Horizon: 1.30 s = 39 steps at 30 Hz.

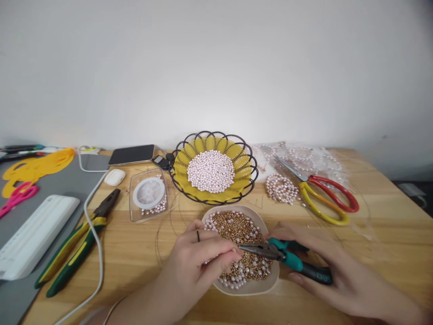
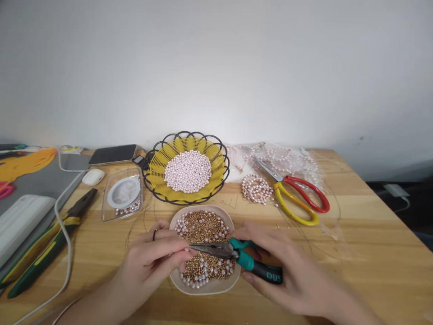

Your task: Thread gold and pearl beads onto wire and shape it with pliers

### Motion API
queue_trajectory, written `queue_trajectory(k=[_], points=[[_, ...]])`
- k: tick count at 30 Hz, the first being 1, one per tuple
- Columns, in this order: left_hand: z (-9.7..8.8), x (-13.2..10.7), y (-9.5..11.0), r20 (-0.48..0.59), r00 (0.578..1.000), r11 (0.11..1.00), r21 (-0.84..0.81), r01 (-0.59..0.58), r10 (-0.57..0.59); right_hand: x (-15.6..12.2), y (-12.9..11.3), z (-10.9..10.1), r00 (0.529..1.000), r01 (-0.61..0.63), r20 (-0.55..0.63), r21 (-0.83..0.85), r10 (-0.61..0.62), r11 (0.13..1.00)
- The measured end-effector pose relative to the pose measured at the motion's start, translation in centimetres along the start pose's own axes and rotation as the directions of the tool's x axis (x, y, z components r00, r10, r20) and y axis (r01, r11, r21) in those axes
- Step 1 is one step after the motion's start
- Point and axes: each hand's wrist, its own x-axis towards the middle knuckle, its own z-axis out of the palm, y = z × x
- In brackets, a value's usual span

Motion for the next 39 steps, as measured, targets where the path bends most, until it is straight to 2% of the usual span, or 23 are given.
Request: queue_trajectory(k=[14,22,27,32,39], points=[[0.2,-0.2,-0.2,-0.027,0.999,1.0,-0.006,-0.03,0.03,0.2,0.0,-0.1,0.998,0.043,-0.045,-0.002,-0.043,0.999],[0.0,-0.1,0.0,-0.014,0.999,0.999,-0.001,-0.032,0.032,0.5,-0.1,-0.1,1.0,0.03,-0.006,0.072,-0.029,0.997],[0.0,-0.1,0.1,-0.026,0.999,1.0,0.002,-0.028,0.028,-0.4,0.4,0.3,1.0,0.016,-0.018,0.056,-0.015,0.998],[0.2,-0.2,0.0,-0.018,0.999,1.0,0.0,-0.027,0.027,0.0,0.1,0.1,0.999,0.018,-0.033,0.054,-0.017,0.998],[0.0,-0.2,0.1,-0.005,1.0,1.0,0.02,-0.016,0.016,0.1,-0.1,-0.1,1.0,-0.011,0.007,0.079,0.011,0.997]])
